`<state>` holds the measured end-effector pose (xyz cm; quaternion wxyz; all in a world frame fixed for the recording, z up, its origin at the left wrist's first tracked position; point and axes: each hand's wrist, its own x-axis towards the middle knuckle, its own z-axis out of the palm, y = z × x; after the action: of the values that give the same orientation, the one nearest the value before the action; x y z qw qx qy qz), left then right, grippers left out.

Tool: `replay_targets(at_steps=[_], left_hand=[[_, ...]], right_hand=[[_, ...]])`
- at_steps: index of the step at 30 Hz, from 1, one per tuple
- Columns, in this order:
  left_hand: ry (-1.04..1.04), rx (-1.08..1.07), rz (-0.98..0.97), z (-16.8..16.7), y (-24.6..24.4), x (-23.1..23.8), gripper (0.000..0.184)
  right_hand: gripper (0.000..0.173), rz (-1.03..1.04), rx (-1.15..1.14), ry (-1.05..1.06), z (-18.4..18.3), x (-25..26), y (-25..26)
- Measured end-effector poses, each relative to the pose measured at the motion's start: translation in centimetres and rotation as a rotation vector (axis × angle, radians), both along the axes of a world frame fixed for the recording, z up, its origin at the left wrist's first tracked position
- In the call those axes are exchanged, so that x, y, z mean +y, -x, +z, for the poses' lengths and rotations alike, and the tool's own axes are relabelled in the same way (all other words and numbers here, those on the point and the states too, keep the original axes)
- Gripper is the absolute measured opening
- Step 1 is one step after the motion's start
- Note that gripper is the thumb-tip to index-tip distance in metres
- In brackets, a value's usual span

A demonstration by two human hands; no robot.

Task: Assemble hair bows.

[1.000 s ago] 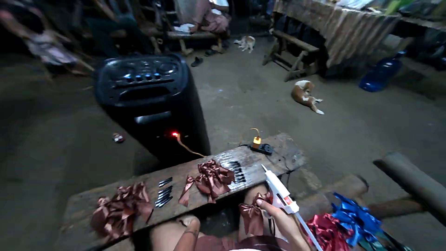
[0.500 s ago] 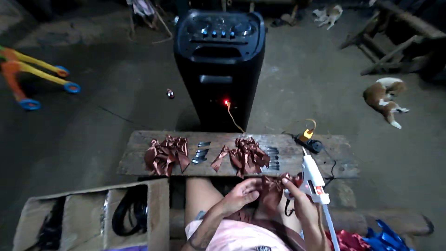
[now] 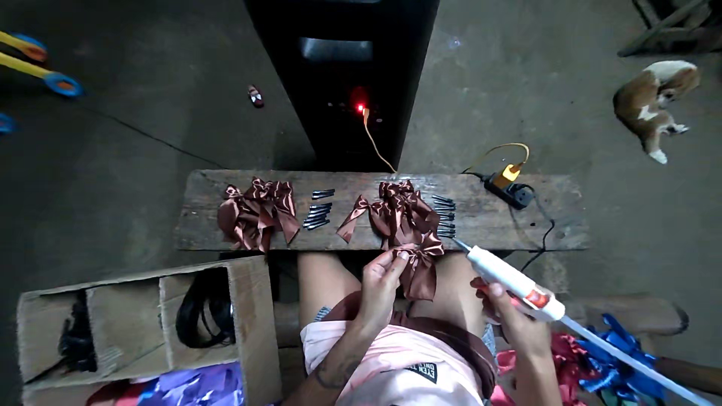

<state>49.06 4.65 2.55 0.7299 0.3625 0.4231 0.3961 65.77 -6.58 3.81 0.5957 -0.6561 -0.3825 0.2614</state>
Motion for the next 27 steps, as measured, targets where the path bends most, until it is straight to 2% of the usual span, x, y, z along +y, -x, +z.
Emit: replay_targets(at_steps=[4, 14, 20, 27], left_hand=[[-0.004, -0.008, 0.041, 0.1, -0.1, -0.1, 0.019], [-0.009, 0.003, 0.138, -0.5, -0.3, -0.7, 0.019], [-0.02, -0.005, 0.138, -0.8, -0.3, -0.7, 0.019], [-0.041, 0.011, 0.128, -1.0, -0.4, -0.9, 0.02]], right_hand=[[0.04, 0.076, -0.202, -0.031, 0.6, -0.6, 0.5], [0.039, 0.069, -0.263, 0.112, 0.6, 0.0, 2.3], [0.044, 0.044, -0.342, 0.182, 0.5, 0.1, 2.4], [0.043, 0.039, -0.328, 0.204, 0.5, 0.1, 2.4]])
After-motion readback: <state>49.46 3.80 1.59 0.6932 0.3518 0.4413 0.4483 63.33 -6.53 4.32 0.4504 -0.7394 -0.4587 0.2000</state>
